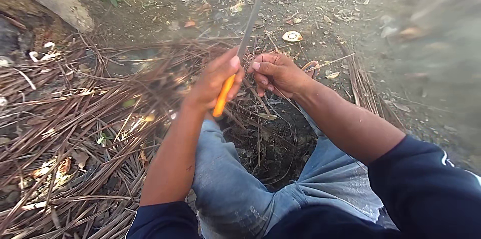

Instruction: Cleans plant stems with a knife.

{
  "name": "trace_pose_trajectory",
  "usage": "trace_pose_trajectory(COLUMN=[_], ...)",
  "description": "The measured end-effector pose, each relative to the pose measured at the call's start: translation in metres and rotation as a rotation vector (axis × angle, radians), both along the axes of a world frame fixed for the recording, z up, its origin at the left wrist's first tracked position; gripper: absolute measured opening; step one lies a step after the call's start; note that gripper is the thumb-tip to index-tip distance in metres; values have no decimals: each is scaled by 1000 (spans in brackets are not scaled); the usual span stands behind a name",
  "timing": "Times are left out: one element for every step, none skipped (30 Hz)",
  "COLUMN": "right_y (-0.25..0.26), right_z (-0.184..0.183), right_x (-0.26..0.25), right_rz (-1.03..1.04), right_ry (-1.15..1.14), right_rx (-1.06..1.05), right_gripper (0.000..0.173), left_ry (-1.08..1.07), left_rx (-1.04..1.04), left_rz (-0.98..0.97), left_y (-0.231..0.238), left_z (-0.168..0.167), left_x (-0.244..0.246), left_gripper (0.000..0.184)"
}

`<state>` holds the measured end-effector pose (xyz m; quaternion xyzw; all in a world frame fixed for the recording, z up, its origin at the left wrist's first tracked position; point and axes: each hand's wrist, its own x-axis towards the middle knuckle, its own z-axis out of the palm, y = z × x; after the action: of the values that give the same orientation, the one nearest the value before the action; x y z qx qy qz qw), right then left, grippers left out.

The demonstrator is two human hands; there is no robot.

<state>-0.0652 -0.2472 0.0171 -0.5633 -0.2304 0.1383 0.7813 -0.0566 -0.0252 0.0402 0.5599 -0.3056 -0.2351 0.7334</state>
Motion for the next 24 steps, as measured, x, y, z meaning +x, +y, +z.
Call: trace_pose_trajectory(right_y=[0, 0, -2, -4, -6, -9, -13, -14, -14, -14, -14, -13, -13, -14, -14, -17, -18, -19, -19, -18, -19, -19, -20, -20], right_z=[0, 0, -1, -4, -8, -9, -8, -7, -7, -6, -6, -5, -5, -6, -7, -5, -3, -3, -3, -4, -4, -5, -5, -5], right_x=[0, -1, -2, -5, -9, -11, -12, -12, -12, -12, -12, -12, -12, -12, -14, -14, -15, -15, -14, -14, -13, -12, -12, -13], right_rz=[3, 6, 5, -6, -33, -39, -30, -39, -56, -74, -93, -108, -120, -130, -142, -126, -115, -108, -105, -105, -102, -98, -97, -94], right_ry=[-5, -7, -3, -2, -3, -10, -22, -36, -50, -62, -68, -74, -71, -52, -31, -16, -7, -5, -10, -17, -27, -32, -31, -28], right_rx=[5, 1, -9, -25, -40, -54, -72, -80, -81, -70, -48, -20, 1, 24, 36, 38, 39, 40, 45, 51, 55, 57, 55, 52], right_gripper=[21, 21, 21, 22, 24, 24, 24, 24, 27, 29, 28, 24, 20, 20, 24, 29, 32, 33, 32, 31, 28, 28, 30, 32], left_ry=[-17, -36, -57, -64, -58, -50, -56, -82, -132, -209, -304, -400, -486, -548, -568, -556, -532, -517, -515, -525, -531, -510, -464, -402], left_rx=[44, 71, 80, 67, 39, 17, 20, 60, 148, 265, 390, 504, 574, 601, 597, 593, 586, 582, 575, 567, 553, 550, 551, 534], left_rz=[10, 31, 62, 112, 168, 223, 265, 290, 299, 293, 282, 271, 277, 297, 327, 364, 392, 400, 387, 348, 306, 297, 336, 400], left_y=[-2, -3, -2, 0, 3, 6, 7, 6, 3, -2, -7, -11, -14, -13, -11, -8, -5, -4, -5, -6, -8, -7, -4, 0], left_z=[1, 2, 3, 4, 4, 4, 4, 4, 4, 5, 5, 7, 7, 7, 6, 6, 6, 5, 5, 6, 7, 8, 8, 6], left_x=[-2, -3, -3, -2, 0, 2, 3, 2, -1, -5, -9, -12, -13, -13, -11, -8, -7, -7, -8, -10, -11, -10, -7, -3], left_gripper=[49, 44, 41, 41, 41, 41, 43, 44, 44, 44, 46, 48, 50, 50, 49, 48, 46, 46, 46, 46, 46, 46, 46, 46])
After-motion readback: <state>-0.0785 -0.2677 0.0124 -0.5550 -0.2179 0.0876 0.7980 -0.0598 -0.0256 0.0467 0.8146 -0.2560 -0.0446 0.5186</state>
